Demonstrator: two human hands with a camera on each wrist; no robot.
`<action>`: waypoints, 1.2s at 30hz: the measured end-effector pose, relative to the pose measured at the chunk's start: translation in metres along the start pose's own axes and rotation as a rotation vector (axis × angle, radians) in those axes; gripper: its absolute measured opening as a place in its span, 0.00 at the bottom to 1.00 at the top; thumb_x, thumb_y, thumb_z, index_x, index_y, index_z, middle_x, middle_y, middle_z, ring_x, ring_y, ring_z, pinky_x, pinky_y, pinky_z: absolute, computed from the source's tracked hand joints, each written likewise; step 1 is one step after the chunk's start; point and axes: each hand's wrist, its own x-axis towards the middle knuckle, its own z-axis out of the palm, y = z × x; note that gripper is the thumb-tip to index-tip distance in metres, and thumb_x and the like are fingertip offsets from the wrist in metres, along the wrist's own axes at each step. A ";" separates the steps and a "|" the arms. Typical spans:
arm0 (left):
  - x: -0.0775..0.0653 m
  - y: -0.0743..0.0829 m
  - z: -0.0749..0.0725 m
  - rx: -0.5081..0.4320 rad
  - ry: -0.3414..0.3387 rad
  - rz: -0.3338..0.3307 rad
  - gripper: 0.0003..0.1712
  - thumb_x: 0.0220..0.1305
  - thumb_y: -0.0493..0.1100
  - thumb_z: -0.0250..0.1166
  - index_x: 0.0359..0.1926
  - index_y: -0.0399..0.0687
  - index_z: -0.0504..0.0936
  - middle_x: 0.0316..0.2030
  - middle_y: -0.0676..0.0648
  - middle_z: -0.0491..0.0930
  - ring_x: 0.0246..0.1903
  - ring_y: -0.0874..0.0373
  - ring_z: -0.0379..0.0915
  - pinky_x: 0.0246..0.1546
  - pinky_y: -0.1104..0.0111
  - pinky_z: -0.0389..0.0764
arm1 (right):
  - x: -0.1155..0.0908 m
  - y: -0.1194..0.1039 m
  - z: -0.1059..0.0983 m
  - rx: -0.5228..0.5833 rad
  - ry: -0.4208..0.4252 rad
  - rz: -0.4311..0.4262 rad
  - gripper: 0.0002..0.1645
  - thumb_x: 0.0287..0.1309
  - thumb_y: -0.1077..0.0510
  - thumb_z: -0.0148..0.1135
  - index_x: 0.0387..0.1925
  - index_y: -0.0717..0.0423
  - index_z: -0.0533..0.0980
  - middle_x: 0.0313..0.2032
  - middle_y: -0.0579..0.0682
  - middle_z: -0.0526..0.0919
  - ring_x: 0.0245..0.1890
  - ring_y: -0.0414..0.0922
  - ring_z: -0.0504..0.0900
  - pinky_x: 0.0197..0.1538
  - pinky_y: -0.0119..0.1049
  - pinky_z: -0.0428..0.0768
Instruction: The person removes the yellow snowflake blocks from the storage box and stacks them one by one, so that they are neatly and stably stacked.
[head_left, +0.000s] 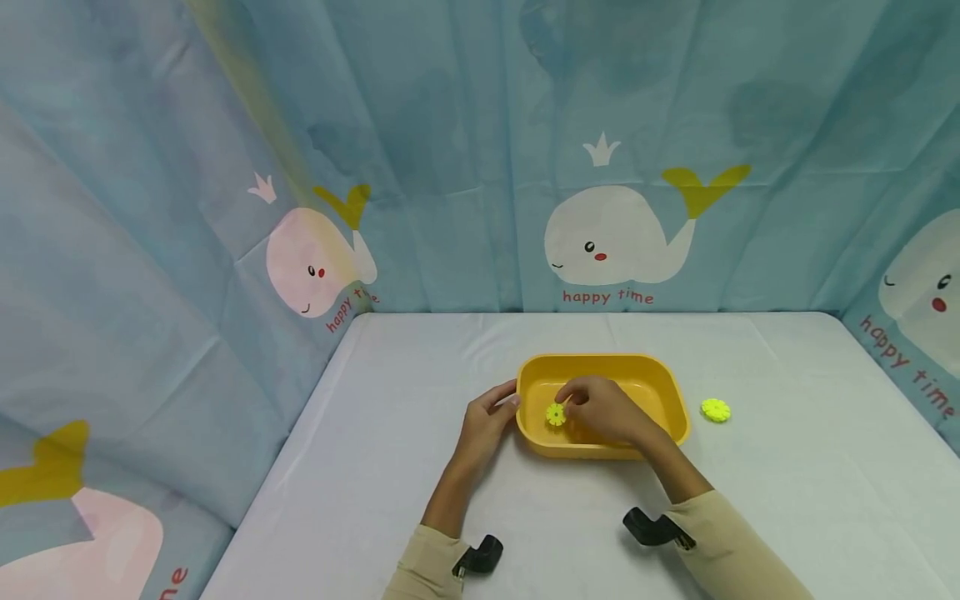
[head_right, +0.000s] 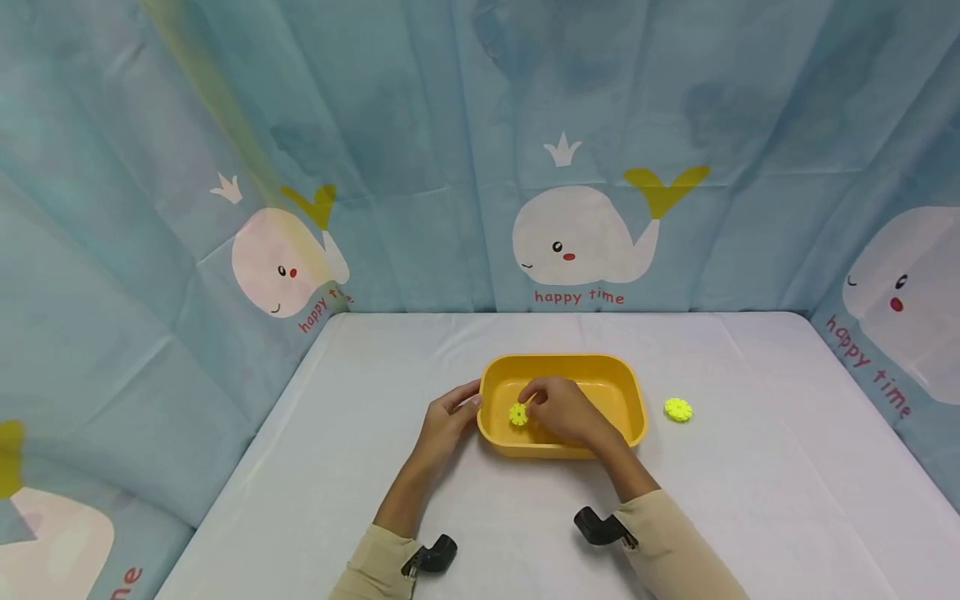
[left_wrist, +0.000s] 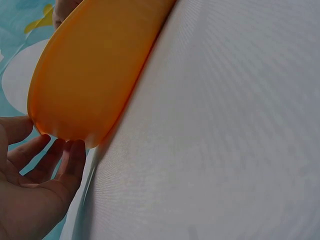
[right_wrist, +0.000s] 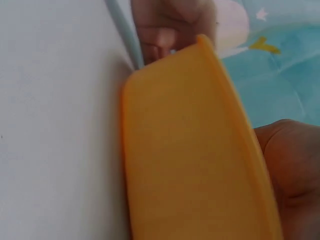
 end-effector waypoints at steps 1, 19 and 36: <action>0.000 0.000 0.000 -0.003 0.000 0.001 0.24 0.78 0.45 0.63 0.70 0.47 0.80 0.69 0.45 0.79 0.63 0.49 0.81 0.62 0.69 0.82 | -0.003 0.000 -0.003 0.010 0.011 0.006 0.09 0.67 0.64 0.65 0.45 0.55 0.87 0.37 0.49 0.85 0.37 0.46 0.79 0.44 0.37 0.81; 0.001 -0.001 0.000 0.003 0.005 -0.004 0.24 0.77 0.48 0.65 0.69 0.49 0.81 0.67 0.47 0.80 0.60 0.54 0.82 0.60 0.70 0.83 | -0.053 0.013 -0.054 0.144 0.198 0.038 0.15 0.74 0.57 0.65 0.56 0.58 0.84 0.50 0.57 0.88 0.47 0.51 0.85 0.41 0.39 0.88; 0.000 -0.001 -0.001 0.001 0.000 0.006 0.24 0.77 0.48 0.65 0.70 0.48 0.80 0.68 0.46 0.79 0.60 0.53 0.82 0.60 0.70 0.83 | -0.092 0.041 -0.088 0.182 0.374 0.101 0.25 0.76 0.49 0.63 0.62 0.63 0.80 0.51 0.58 0.87 0.43 0.46 0.85 0.40 0.31 0.87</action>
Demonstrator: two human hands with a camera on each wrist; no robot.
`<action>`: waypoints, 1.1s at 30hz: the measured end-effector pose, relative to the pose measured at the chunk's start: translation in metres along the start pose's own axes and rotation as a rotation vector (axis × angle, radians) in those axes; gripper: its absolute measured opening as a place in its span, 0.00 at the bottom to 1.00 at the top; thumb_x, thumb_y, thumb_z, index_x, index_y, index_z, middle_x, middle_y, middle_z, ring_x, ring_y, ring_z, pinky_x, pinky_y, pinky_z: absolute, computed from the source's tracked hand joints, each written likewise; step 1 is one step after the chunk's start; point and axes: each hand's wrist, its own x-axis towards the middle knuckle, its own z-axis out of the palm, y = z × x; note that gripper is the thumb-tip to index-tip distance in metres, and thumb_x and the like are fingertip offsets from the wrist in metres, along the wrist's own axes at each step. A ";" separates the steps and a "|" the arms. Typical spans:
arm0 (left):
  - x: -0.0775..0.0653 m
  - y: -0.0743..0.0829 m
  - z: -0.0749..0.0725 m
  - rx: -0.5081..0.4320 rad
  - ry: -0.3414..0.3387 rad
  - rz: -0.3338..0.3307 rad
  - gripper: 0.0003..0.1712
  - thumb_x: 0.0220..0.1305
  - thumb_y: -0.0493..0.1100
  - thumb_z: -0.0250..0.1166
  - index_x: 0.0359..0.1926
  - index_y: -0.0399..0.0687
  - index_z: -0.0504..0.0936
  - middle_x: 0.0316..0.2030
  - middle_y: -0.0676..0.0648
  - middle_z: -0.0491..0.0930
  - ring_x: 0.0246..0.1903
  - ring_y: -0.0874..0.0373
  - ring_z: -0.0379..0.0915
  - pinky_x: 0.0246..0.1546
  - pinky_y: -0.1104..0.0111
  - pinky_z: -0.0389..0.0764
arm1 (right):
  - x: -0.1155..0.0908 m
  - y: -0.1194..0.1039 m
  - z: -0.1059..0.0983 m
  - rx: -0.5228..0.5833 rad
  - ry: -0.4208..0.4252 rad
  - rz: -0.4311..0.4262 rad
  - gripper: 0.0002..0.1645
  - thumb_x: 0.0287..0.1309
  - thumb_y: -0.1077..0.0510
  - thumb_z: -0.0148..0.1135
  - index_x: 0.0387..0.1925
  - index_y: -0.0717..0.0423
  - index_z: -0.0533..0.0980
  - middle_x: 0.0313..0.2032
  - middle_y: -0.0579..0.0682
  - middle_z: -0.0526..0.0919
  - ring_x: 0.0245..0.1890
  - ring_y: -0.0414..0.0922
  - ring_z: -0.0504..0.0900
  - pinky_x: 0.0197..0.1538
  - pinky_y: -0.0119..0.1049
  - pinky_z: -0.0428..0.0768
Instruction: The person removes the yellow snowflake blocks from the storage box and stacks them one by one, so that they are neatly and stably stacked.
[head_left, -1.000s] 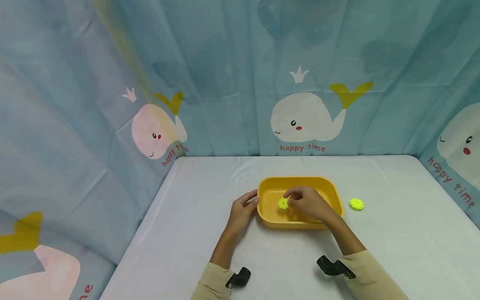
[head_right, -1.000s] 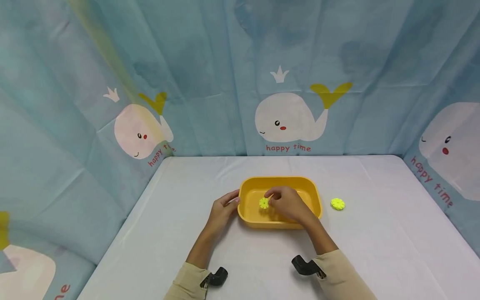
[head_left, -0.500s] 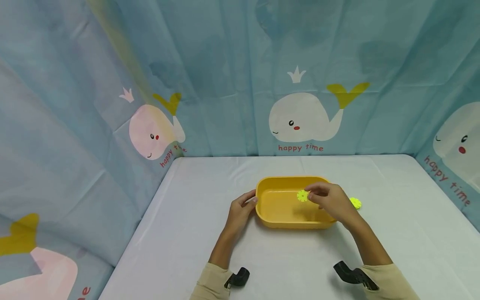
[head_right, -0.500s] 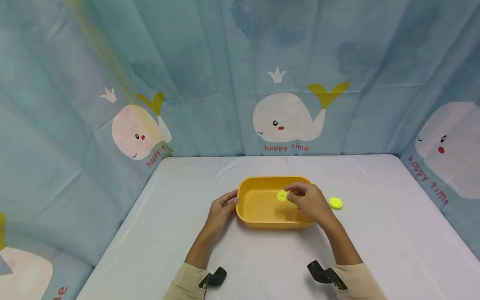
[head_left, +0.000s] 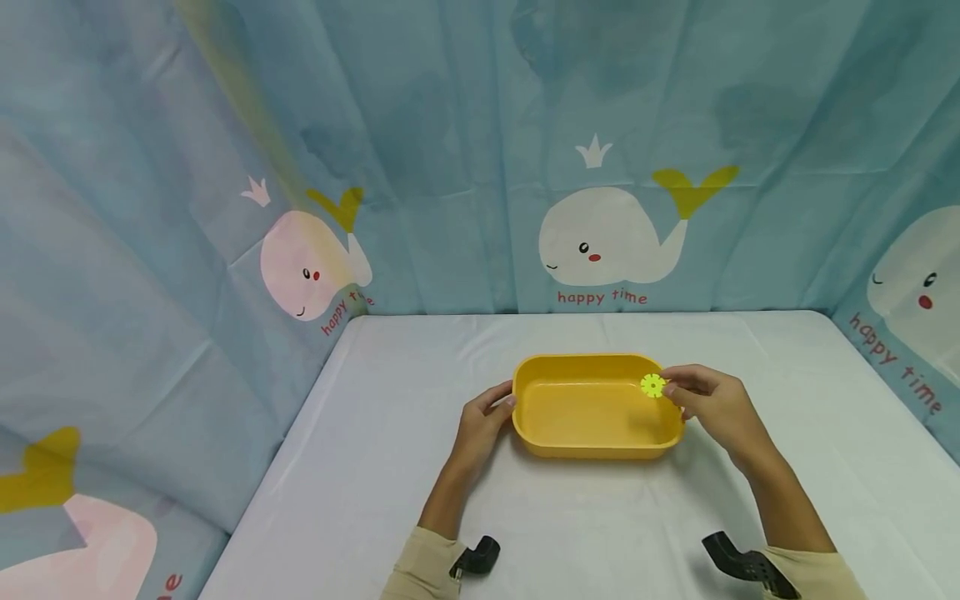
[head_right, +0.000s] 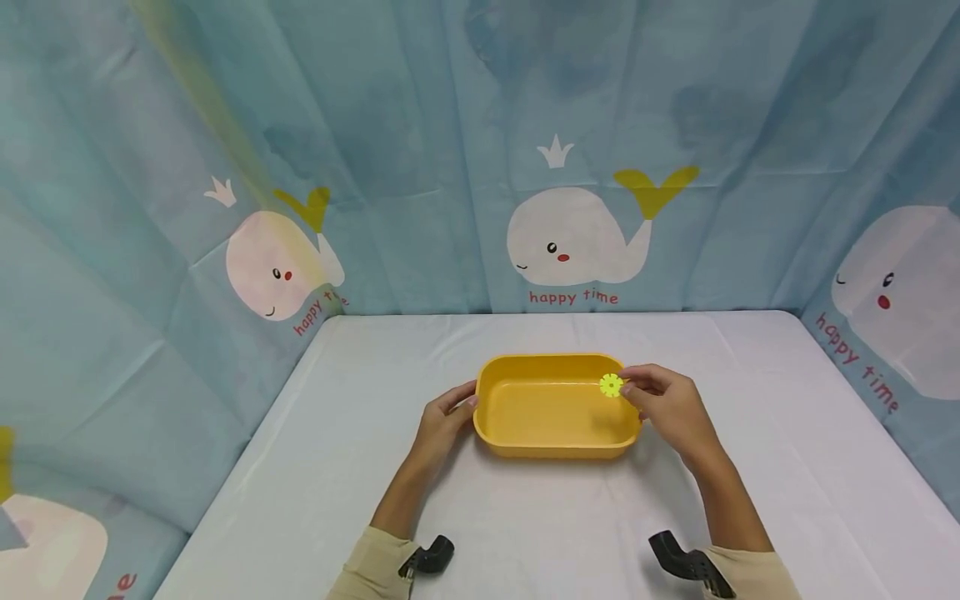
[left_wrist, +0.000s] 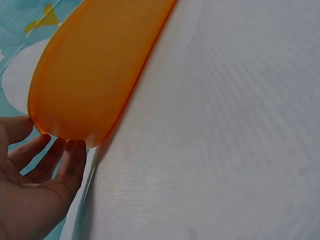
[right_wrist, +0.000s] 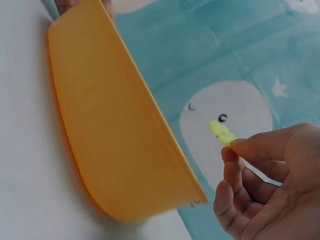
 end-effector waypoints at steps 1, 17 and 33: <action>0.000 0.000 0.000 0.000 0.001 -0.001 0.24 0.77 0.48 0.65 0.70 0.48 0.80 0.68 0.46 0.79 0.60 0.53 0.82 0.60 0.70 0.83 | -0.001 0.001 -0.002 0.003 0.013 -0.002 0.25 0.76 0.49 0.63 0.62 0.63 0.80 0.50 0.56 0.87 0.42 0.44 0.84 0.40 0.31 0.87; -0.001 0.001 0.000 0.006 -0.001 0.000 0.25 0.78 0.46 0.64 0.71 0.47 0.79 0.69 0.45 0.78 0.63 0.49 0.80 0.62 0.69 0.82 | -0.006 0.035 -0.023 -0.016 0.152 0.076 0.27 0.77 0.47 0.61 0.64 0.62 0.79 0.40 0.32 0.85 0.40 0.39 0.83 0.38 0.27 0.86; 0.001 -0.001 0.000 0.014 0.001 -0.003 0.25 0.78 0.47 0.64 0.71 0.47 0.80 0.69 0.45 0.78 0.63 0.50 0.80 0.64 0.68 0.81 | -0.004 0.061 -0.039 0.049 0.208 0.209 0.28 0.77 0.48 0.61 0.65 0.65 0.77 0.34 0.22 0.81 0.37 0.28 0.81 0.37 0.28 0.87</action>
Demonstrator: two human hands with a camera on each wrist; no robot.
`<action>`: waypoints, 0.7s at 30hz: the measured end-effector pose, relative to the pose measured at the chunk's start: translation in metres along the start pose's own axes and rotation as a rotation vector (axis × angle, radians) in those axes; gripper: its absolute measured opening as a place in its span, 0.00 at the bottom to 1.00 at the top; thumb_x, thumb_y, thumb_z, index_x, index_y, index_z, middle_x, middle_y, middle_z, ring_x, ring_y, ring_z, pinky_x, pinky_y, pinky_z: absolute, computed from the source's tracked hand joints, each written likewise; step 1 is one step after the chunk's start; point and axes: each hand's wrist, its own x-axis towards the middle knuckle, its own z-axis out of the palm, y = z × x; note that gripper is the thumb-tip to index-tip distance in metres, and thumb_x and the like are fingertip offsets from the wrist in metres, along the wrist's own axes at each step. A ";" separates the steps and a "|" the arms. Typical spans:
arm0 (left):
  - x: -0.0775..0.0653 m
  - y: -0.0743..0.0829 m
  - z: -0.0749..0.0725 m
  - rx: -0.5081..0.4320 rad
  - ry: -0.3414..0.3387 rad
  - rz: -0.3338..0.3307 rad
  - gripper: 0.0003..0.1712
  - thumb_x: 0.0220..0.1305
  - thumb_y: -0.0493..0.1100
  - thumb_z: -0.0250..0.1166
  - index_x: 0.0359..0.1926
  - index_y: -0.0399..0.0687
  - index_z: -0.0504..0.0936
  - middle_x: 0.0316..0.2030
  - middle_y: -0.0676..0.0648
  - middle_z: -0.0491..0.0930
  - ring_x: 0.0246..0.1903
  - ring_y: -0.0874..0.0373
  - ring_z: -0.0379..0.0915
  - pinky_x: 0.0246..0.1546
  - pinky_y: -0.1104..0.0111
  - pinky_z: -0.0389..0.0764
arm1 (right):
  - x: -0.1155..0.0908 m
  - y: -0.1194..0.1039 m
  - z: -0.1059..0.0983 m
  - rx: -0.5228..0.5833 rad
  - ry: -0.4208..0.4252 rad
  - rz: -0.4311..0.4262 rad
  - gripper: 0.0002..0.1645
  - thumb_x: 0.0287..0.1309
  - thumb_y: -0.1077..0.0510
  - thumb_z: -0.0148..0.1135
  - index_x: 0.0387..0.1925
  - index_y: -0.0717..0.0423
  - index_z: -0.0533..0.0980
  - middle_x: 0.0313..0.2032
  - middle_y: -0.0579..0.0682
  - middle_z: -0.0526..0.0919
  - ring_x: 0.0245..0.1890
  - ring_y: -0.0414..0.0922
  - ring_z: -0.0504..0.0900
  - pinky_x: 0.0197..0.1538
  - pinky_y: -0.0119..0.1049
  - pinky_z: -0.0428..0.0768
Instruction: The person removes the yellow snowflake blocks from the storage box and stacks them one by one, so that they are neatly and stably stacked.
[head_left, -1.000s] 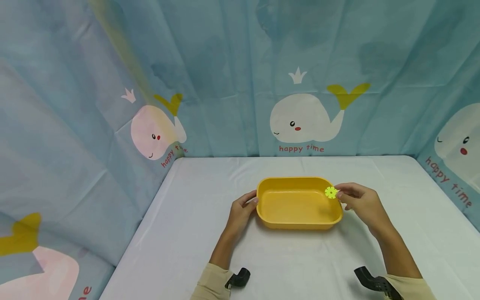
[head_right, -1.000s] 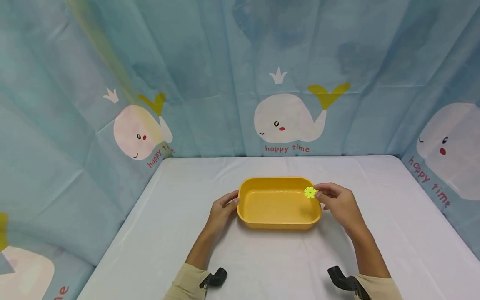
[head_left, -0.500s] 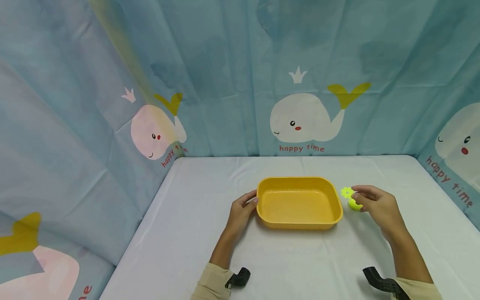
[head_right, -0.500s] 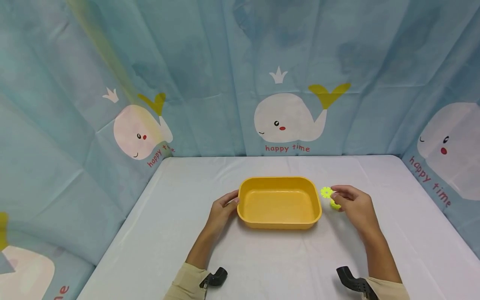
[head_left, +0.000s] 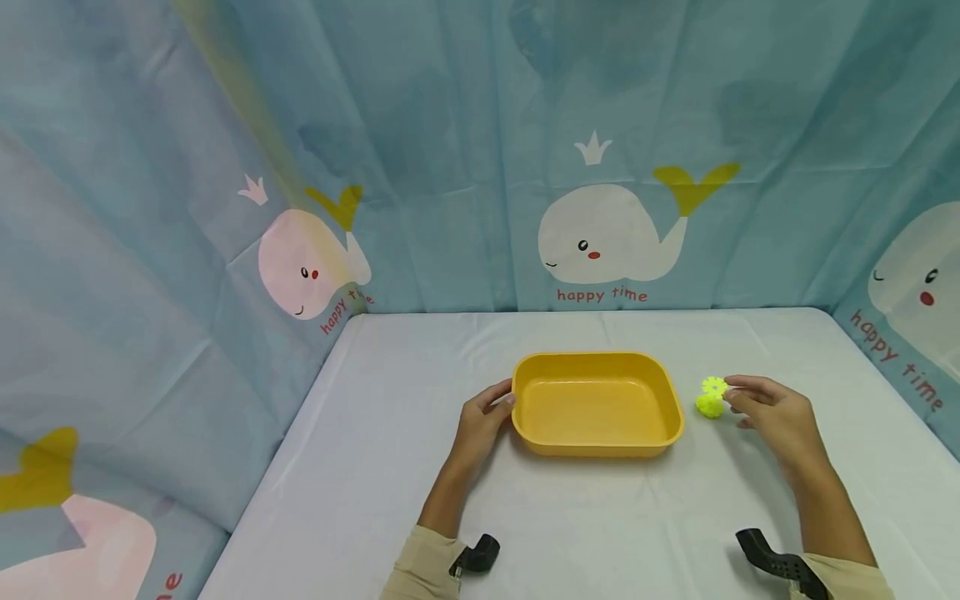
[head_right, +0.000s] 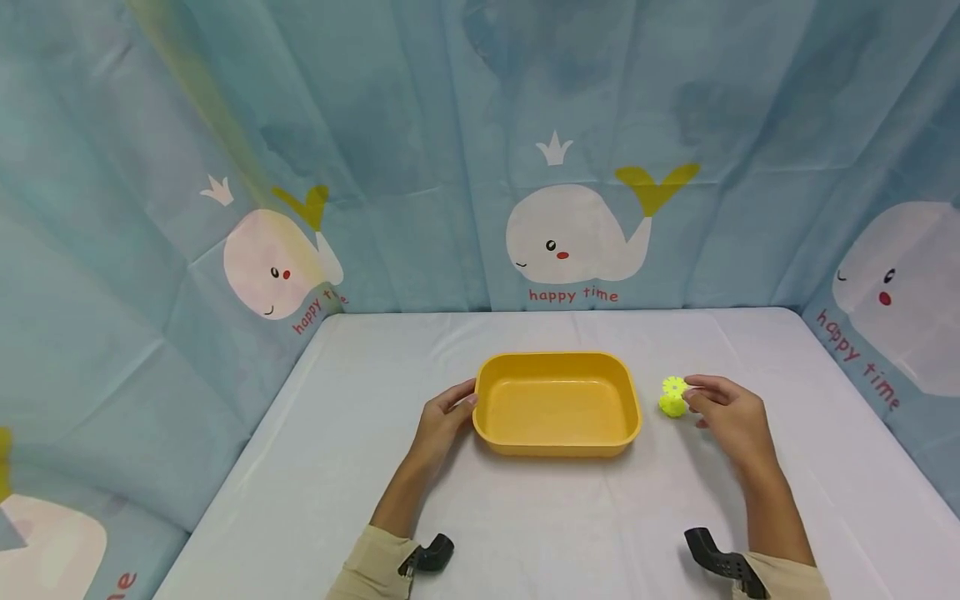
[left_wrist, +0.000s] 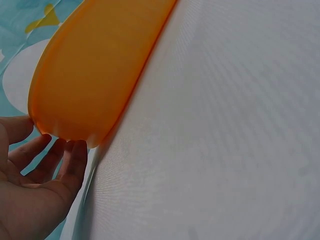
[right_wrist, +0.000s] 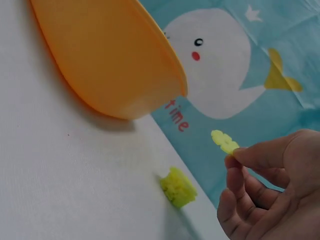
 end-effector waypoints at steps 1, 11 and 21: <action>0.000 0.000 0.000 -0.001 -0.001 0.000 0.25 0.78 0.47 0.64 0.71 0.47 0.80 0.69 0.46 0.78 0.63 0.50 0.80 0.64 0.67 0.81 | 0.000 0.001 0.000 -0.003 -0.001 0.008 0.29 0.77 0.48 0.61 0.66 0.65 0.76 0.34 0.21 0.81 0.37 0.28 0.81 0.37 0.28 0.87; -0.003 0.002 0.001 -0.004 0.002 0.007 0.26 0.78 0.47 0.64 0.71 0.45 0.79 0.70 0.44 0.78 0.63 0.49 0.81 0.63 0.69 0.82 | 0.004 0.012 0.001 -0.054 -0.018 0.085 0.30 0.77 0.48 0.60 0.69 0.64 0.75 0.40 0.32 0.83 0.38 0.33 0.81 0.37 0.30 0.87; -0.002 0.003 0.001 -0.011 -0.002 0.009 0.25 0.78 0.46 0.63 0.71 0.46 0.79 0.70 0.45 0.77 0.64 0.49 0.80 0.63 0.70 0.82 | 0.006 0.018 0.000 -0.090 -0.040 0.127 0.31 0.77 0.47 0.60 0.69 0.64 0.75 0.45 0.44 0.86 0.36 0.37 0.81 0.34 0.33 0.86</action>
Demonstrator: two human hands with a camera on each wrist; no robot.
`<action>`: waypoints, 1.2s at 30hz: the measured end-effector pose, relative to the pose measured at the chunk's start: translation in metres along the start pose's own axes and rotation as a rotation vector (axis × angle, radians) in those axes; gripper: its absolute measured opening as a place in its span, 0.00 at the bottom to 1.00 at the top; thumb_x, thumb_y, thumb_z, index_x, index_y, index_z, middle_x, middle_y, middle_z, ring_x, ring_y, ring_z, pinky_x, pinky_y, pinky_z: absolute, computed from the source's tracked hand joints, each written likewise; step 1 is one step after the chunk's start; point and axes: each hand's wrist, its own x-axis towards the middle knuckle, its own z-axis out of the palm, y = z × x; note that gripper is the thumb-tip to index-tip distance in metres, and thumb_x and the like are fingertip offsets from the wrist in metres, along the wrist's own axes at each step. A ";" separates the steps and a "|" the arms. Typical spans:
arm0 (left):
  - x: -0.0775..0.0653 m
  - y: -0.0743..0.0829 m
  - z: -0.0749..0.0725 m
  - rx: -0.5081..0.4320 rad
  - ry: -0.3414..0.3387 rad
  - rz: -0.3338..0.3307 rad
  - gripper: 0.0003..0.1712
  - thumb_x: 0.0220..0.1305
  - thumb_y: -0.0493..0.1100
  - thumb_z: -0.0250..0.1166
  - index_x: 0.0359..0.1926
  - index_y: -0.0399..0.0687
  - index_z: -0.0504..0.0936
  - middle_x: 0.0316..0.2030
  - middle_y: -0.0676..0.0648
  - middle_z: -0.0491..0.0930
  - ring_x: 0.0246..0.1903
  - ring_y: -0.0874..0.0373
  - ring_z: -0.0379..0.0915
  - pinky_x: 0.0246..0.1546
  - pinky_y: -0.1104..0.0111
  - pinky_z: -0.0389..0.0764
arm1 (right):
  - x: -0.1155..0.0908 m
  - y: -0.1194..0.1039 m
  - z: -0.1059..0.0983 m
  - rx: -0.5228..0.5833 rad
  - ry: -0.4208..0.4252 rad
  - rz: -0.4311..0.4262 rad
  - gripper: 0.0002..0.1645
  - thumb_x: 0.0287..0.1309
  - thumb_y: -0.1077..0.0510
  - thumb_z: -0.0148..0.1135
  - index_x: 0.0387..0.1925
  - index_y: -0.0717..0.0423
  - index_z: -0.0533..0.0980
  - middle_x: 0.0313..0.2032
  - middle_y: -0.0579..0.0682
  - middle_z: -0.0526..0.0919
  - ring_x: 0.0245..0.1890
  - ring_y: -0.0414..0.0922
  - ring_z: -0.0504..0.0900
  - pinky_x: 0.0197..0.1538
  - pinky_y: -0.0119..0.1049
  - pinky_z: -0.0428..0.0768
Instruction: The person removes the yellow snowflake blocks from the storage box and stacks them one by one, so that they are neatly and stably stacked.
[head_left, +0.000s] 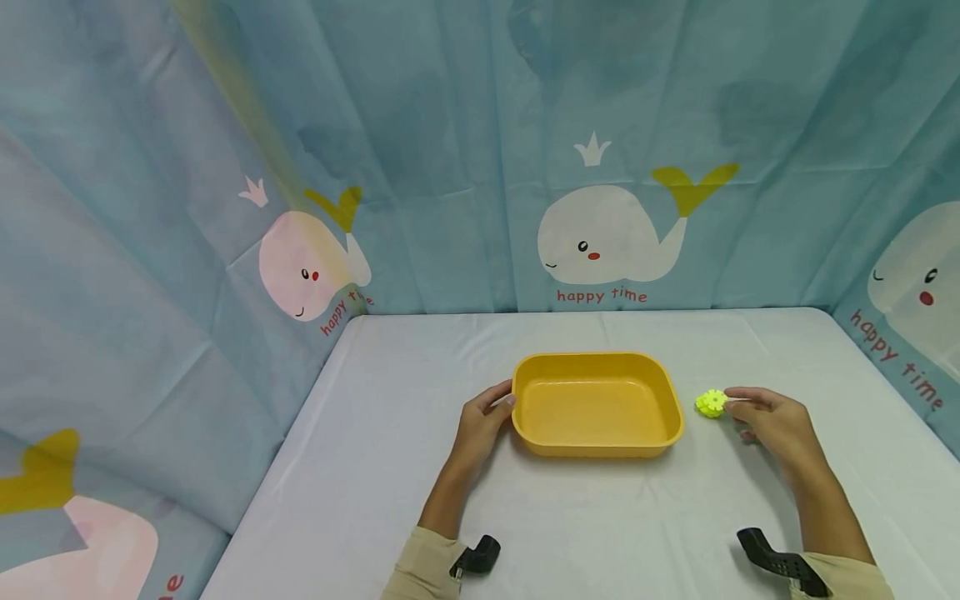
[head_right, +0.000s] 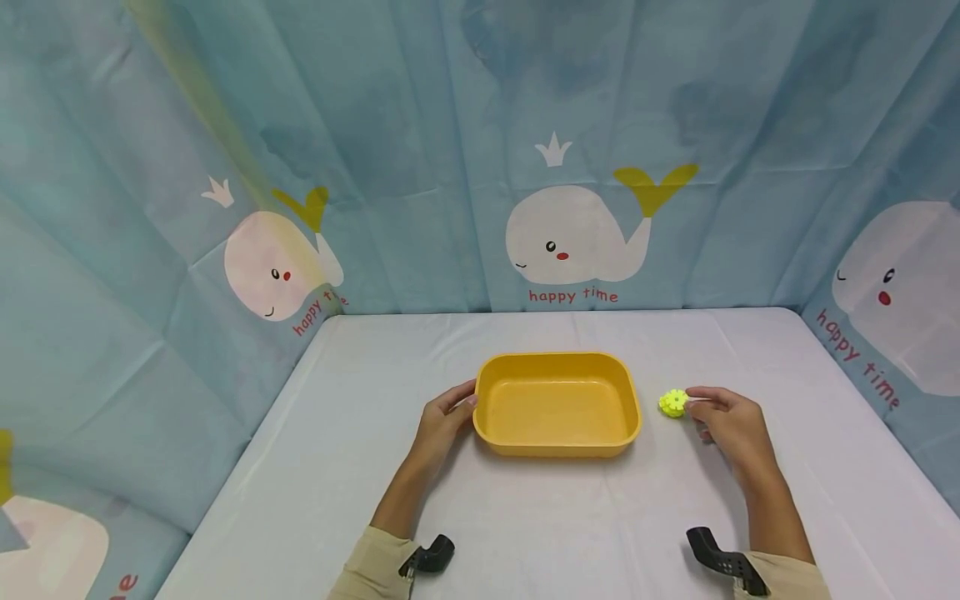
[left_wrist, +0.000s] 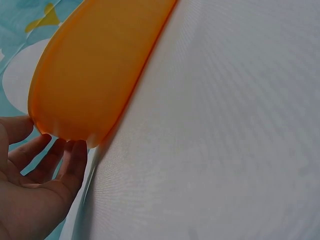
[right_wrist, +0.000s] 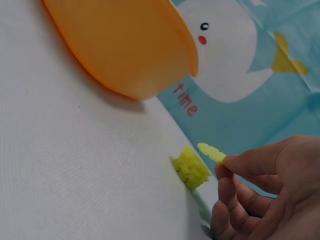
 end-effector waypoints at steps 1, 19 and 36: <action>0.000 0.000 0.000 -0.001 0.000 -0.003 0.25 0.78 0.46 0.64 0.71 0.46 0.79 0.70 0.45 0.78 0.64 0.49 0.80 0.63 0.70 0.82 | 0.000 0.000 0.000 -0.004 0.000 0.005 0.31 0.77 0.47 0.60 0.69 0.64 0.75 0.46 0.46 0.86 0.36 0.37 0.81 0.34 0.33 0.86; -0.001 0.000 -0.002 0.002 -0.002 -0.005 0.25 0.78 0.47 0.64 0.71 0.47 0.79 0.70 0.46 0.78 0.64 0.49 0.80 0.62 0.71 0.82 | 0.002 0.004 0.002 -0.040 -0.012 0.039 0.32 0.76 0.45 0.59 0.69 0.63 0.75 0.50 0.56 0.86 0.37 0.40 0.81 0.32 0.30 0.83; 0.000 -0.003 -0.002 0.015 0.007 -0.012 0.25 0.77 0.49 0.64 0.70 0.50 0.80 0.70 0.47 0.78 0.64 0.51 0.80 0.65 0.67 0.81 | 0.000 0.003 0.000 -0.042 -0.023 0.014 0.34 0.77 0.45 0.58 0.71 0.64 0.73 0.50 0.54 0.87 0.37 0.36 0.81 0.34 0.30 0.85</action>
